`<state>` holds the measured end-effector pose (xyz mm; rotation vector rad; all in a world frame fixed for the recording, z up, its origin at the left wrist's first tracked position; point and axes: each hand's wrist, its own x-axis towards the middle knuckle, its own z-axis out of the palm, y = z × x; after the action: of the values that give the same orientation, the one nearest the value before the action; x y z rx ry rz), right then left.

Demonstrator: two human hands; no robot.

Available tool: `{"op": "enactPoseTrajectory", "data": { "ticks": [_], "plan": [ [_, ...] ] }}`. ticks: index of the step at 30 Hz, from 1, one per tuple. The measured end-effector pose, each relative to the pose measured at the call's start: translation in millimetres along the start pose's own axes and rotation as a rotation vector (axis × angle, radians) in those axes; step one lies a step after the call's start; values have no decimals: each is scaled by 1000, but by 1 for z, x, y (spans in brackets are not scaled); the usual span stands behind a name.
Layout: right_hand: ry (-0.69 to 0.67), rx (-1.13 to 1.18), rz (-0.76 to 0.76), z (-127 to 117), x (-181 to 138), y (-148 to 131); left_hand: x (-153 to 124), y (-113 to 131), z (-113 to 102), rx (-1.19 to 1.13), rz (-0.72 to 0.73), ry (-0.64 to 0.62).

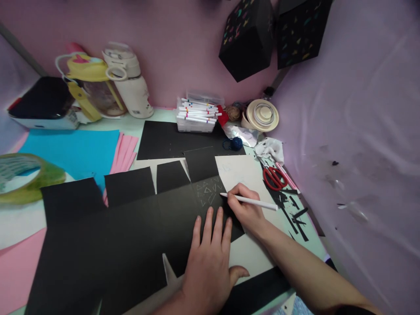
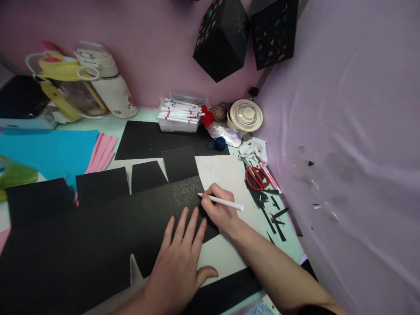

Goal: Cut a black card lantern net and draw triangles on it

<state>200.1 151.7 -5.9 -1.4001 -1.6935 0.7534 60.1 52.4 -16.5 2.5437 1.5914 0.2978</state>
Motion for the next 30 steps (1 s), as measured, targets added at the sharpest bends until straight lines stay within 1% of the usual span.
{"op": "enactPoseTrajectory", "data": {
  "ticks": [5, 14, 16, 21, 30],
  "plan": [
    [66, -11, -7, 0, 1, 0, 0, 0, 1, -4, 1, -6],
    [88, -7, -18, 0, 1, 0, 0, 0, 0, 8, 8, -4],
    [74, -7, -16, -1, 0, 1, 0, 0, 0, 9, 10, -1],
    [-12, 12, -41, -2, -3, 0, 0, 0, 1, 4, 9, 3],
    [-41, 23, -37, -1, -3, 0, 1, -1, 0, 6, 11, -2]
  ]
}}
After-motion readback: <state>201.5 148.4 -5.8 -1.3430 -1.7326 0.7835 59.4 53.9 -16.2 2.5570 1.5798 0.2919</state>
